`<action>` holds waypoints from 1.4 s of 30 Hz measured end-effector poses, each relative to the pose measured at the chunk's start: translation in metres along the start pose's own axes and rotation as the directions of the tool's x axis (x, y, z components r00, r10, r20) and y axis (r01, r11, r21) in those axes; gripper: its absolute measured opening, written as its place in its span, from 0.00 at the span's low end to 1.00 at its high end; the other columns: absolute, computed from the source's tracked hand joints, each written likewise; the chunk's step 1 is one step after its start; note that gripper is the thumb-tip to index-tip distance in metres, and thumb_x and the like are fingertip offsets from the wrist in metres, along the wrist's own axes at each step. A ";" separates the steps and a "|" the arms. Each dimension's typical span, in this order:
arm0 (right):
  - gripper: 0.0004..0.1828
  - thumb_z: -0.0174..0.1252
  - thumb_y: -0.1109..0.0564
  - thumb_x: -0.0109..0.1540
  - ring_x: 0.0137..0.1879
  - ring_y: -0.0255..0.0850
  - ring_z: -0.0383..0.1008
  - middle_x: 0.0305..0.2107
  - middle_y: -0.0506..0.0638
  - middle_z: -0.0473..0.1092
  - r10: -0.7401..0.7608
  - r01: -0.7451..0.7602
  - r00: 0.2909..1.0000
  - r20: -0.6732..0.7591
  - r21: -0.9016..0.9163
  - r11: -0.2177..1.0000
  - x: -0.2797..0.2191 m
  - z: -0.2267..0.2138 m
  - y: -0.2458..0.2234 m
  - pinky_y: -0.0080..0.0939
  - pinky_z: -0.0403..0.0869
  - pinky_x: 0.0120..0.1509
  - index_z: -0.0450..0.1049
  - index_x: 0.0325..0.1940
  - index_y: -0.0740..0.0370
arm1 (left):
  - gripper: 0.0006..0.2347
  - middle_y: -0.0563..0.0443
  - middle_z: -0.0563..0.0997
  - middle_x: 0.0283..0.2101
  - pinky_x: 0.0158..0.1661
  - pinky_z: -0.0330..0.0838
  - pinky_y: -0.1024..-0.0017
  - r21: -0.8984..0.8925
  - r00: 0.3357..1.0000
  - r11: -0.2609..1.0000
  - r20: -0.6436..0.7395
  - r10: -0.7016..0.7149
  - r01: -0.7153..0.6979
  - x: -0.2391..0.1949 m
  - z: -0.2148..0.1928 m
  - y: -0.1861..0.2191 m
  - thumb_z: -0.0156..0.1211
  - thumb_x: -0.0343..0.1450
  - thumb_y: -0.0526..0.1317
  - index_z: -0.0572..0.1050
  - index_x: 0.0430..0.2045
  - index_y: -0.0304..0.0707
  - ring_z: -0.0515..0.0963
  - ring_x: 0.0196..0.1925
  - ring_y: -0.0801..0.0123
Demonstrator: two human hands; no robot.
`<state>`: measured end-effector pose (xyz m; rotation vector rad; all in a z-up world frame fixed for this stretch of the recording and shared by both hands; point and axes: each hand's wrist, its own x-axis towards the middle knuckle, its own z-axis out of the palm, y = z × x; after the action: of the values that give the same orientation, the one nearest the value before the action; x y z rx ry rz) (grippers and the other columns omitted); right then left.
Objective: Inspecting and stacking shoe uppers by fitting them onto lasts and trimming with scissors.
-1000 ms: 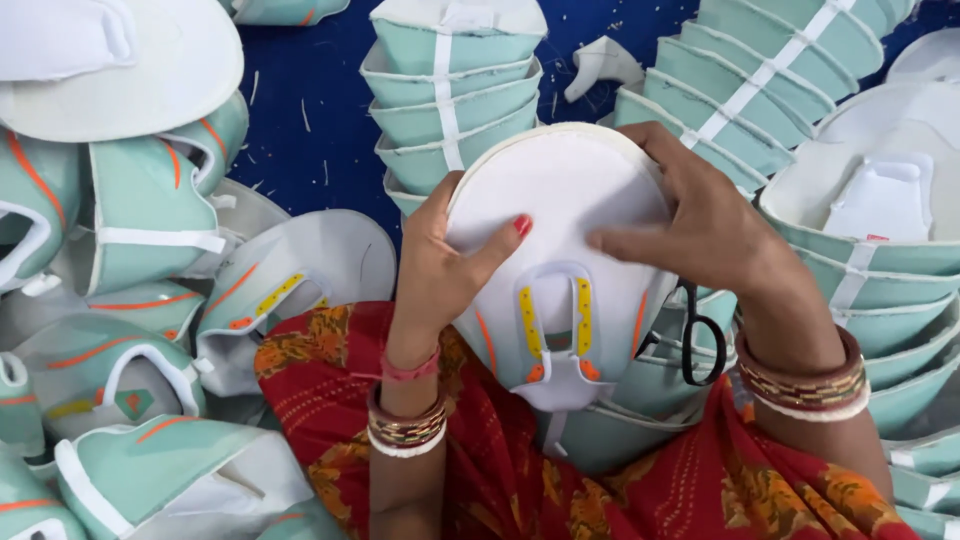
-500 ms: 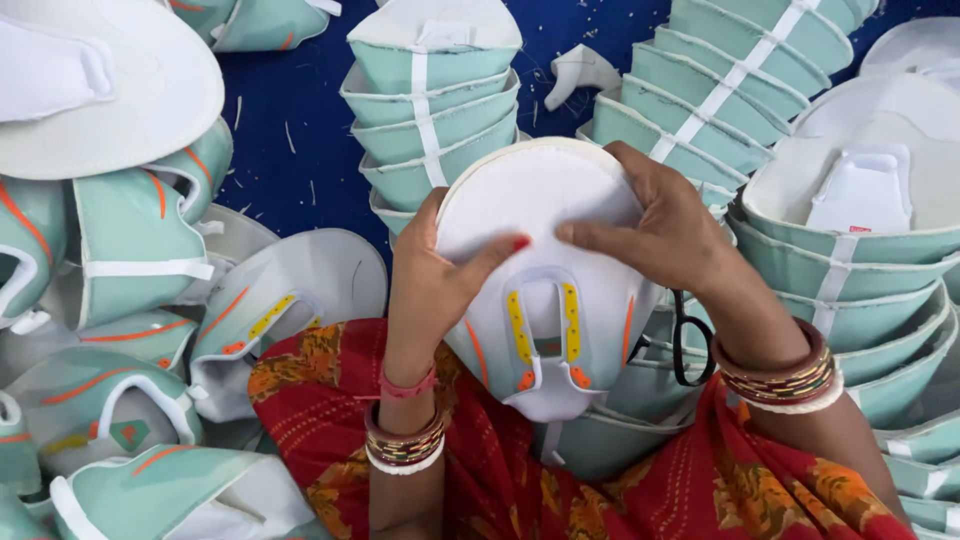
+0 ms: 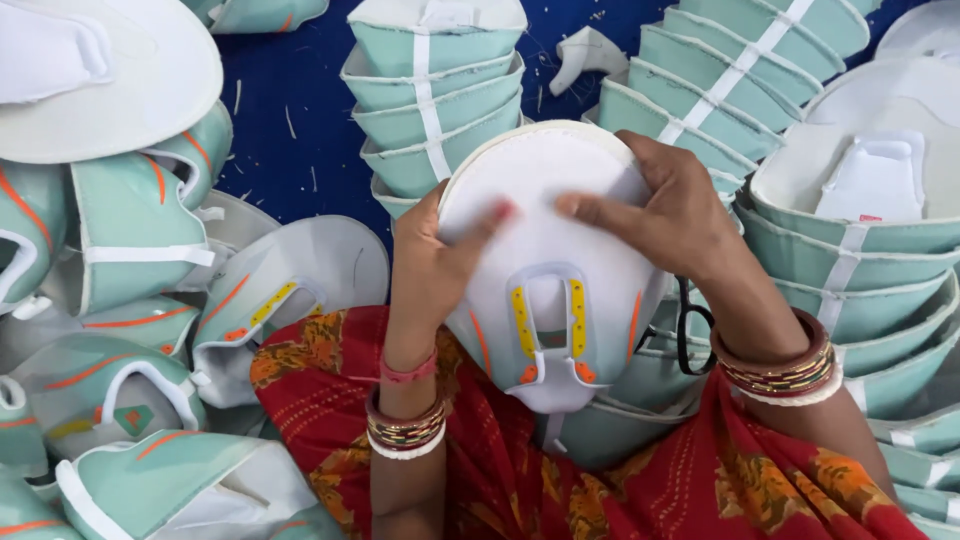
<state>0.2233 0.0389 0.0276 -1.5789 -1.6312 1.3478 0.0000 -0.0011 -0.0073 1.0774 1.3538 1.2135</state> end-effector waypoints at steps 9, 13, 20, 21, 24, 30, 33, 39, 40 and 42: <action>0.31 0.67 0.47 0.60 0.43 0.42 0.83 0.43 0.58 0.80 -0.188 0.143 0.965 0.182 0.237 0.961 -0.001 -0.012 0.011 0.40 0.81 0.46 0.72 0.61 0.68 | 0.18 0.45 0.86 0.47 0.46 0.81 0.72 -0.103 0.955 0.993 0.283 0.092 -0.065 0.004 -0.019 -0.020 0.68 0.71 0.38 0.76 0.54 0.28 0.85 0.45 0.72; 0.39 0.78 0.44 0.47 0.34 0.47 0.83 0.34 0.62 0.78 -0.217 0.176 0.970 -0.108 -0.301 0.937 -0.008 0.002 -0.013 0.45 0.82 0.34 0.73 0.51 0.72 | 0.19 0.44 0.84 0.51 0.51 0.79 0.72 -0.017 0.931 0.979 0.308 0.197 -0.202 -0.003 -0.013 -0.007 0.67 0.72 0.36 0.73 0.57 0.28 0.83 0.50 0.70; 0.30 0.70 0.46 0.57 0.41 0.42 0.82 0.39 0.58 0.79 -0.101 0.095 0.987 0.122 0.053 0.994 0.000 -0.016 0.009 0.40 0.81 0.41 0.72 0.54 0.68 | 0.20 0.46 0.84 0.51 0.49 0.77 0.71 -0.166 0.939 0.986 0.341 0.041 0.018 -0.001 -0.023 -0.015 0.63 0.74 0.39 0.73 0.60 0.28 0.82 0.49 0.72; 0.30 0.70 0.46 0.57 0.41 0.42 0.82 0.39 0.58 0.79 -0.105 0.099 0.987 0.123 0.053 0.994 0.001 -0.018 0.014 0.40 0.81 0.41 0.72 0.54 0.68 | 0.20 0.46 0.84 0.51 0.49 0.77 0.71 -0.165 0.940 0.986 0.339 0.043 0.014 0.001 -0.025 -0.020 0.63 0.74 0.39 0.73 0.60 0.28 0.82 0.49 0.72; 0.32 0.67 0.49 0.58 0.44 0.38 0.81 0.41 0.54 0.79 0.022 -0.021 0.993 0.115 -0.004 1.000 0.005 -0.022 0.046 0.38 0.79 0.46 0.68 0.63 0.62 | 0.21 0.46 0.81 0.55 0.58 0.72 0.72 -0.249 0.926 0.966 0.348 0.148 -0.061 0.011 -0.028 -0.039 0.60 0.76 0.42 0.69 0.63 0.28 0.78 0.57 0.73; 0.22 0.56 0.51 0.69 0.45 0.35 0.77 0.46 0.51 0.76 0.112 -0.134 0.991 0.077 0.687 0.714 0.017 -0.008 0.100 0.40 0.77 0.49 0.72 0.64 0.66 | 0.22 0.48 0.80 0.57 0.58 0.68 0.74 -0.145 1.000 0.989 -0.010 -0.024 0.023 0.028 -0.013 -0.085 0.45 0.81 0.49 0.72 0.59 0.26 0.76 0.56 0.72; 0.24 0.54 0.47 0.69 0.47 0.37 0.77 0.47 0.51 0.76 0.211 -0.216 0.972 0.104 0.752 0.623 0.017 -0.004 0.092 0.41 0.77 0.52 0.71 0.63 0.66 | 0.25 0.41 0.78 0.48 0.52 0.68 0.70 -0.183 0.997 0.983 -0.078 -0.001 -0.014 0.027 0.000 -0.087 0.44 0.85 0.51 0.77 0.55 0.18 0.71 0.48 0.68; 0.27 0.52 0.44 0.68 0.53 0.39 0.77 0.51 0.54 0.76 0.207 -0.200 0.974 0.095 0.796 0.572 0.015 -0.001 0.085 0.40 0.76 0.59 0.71 0.62 0.67 | 0.24 0.45 0.80 0.52 0.54 0.70 0.74 -0.297 0.984 0.954 -0.154 -0.094 0.045 0.026 0.015 -0.091 0.45 0.79 0.52 0.72 0.56 0.24 0.76 0.51 0.70; 0.26 0.52 0.45 0.68 0.51 0.40 0.76 0.49 0.55 0.76 0.224 -0.200 0.971 0.086 0.807 0.556 0.015 0.000 0.088 0.41 0.75 0.58 0.71 0.61 0.68 | 0.24 0.45 0.81 0.51 0.53 0.71 0.73 -0.325 0.979 0.943 -0.154 -0.131 0.075 0.025 0.018 -0.093 0.45 0.79 0.52 0.73 0.55 0.25 0.77 0.49 0.69; 0.26 0.53 0.45 0.69 0.49 0.40 0.76 0.48 0.55 0.76 0.238 -0.194 0.969 0.072 0.817 0.543 0.014 0.004 0.089 0.42 0.75 0.56 0.72 0.61 0.68 | 0.23 0.44 0.81 0.49 0.51 0.72 0.73 -0.355 0.975 0.929 -0.150 -0.163 0.100 0.022 0.024 -0.090 0.45 0.79 0.51 0.74 0.54 0.25 0.77 0.48 0.69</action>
<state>0.2564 0.0370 -0.0562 -1.1916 -0.5457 1.8074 0.0211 0.0139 -0.0997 0.6318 1.2614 1.4084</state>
